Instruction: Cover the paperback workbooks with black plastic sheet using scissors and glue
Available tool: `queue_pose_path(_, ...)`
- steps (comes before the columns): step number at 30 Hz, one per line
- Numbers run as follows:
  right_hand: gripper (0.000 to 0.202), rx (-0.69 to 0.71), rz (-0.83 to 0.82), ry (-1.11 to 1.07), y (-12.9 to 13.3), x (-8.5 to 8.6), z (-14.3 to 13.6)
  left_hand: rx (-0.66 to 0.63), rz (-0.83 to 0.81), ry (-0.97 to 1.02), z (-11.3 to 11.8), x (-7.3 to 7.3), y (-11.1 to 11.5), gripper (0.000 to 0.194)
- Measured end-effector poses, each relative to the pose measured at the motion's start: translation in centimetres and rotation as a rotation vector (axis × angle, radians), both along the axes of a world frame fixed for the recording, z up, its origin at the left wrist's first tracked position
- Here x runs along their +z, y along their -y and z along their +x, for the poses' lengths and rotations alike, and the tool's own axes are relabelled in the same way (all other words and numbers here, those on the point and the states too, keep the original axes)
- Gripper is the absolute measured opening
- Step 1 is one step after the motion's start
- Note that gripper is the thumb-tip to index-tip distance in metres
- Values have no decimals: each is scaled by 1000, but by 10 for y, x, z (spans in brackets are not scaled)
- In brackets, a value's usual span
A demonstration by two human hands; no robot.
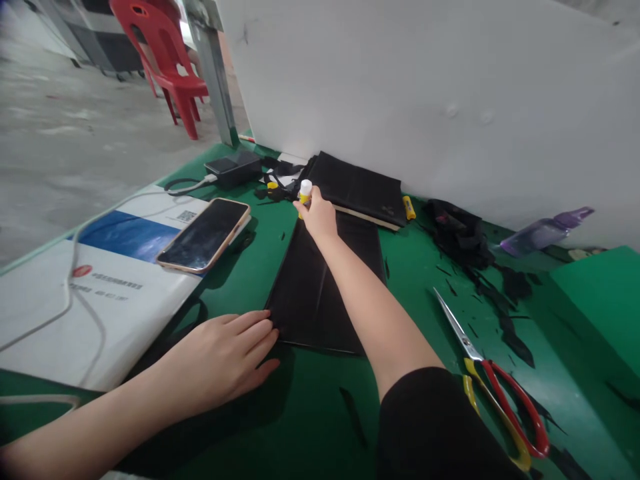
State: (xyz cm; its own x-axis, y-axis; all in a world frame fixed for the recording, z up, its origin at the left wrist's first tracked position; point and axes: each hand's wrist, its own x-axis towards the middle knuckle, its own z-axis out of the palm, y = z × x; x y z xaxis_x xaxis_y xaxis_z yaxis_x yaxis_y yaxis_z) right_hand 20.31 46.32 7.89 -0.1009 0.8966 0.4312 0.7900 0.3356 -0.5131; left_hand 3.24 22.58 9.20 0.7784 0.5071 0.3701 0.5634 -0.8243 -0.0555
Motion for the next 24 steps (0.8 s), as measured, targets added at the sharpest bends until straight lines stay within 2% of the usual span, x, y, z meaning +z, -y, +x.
queue_pose_path(11, 33, -57, 11, 24, -20, -3, 1, -9, 5, 17, 0, 2, 0, 20)
queue_pose_path(24, 35, -78, 28, 23, -30, -7, 0, -12, 31, 21, 0, 1, -2, 22)
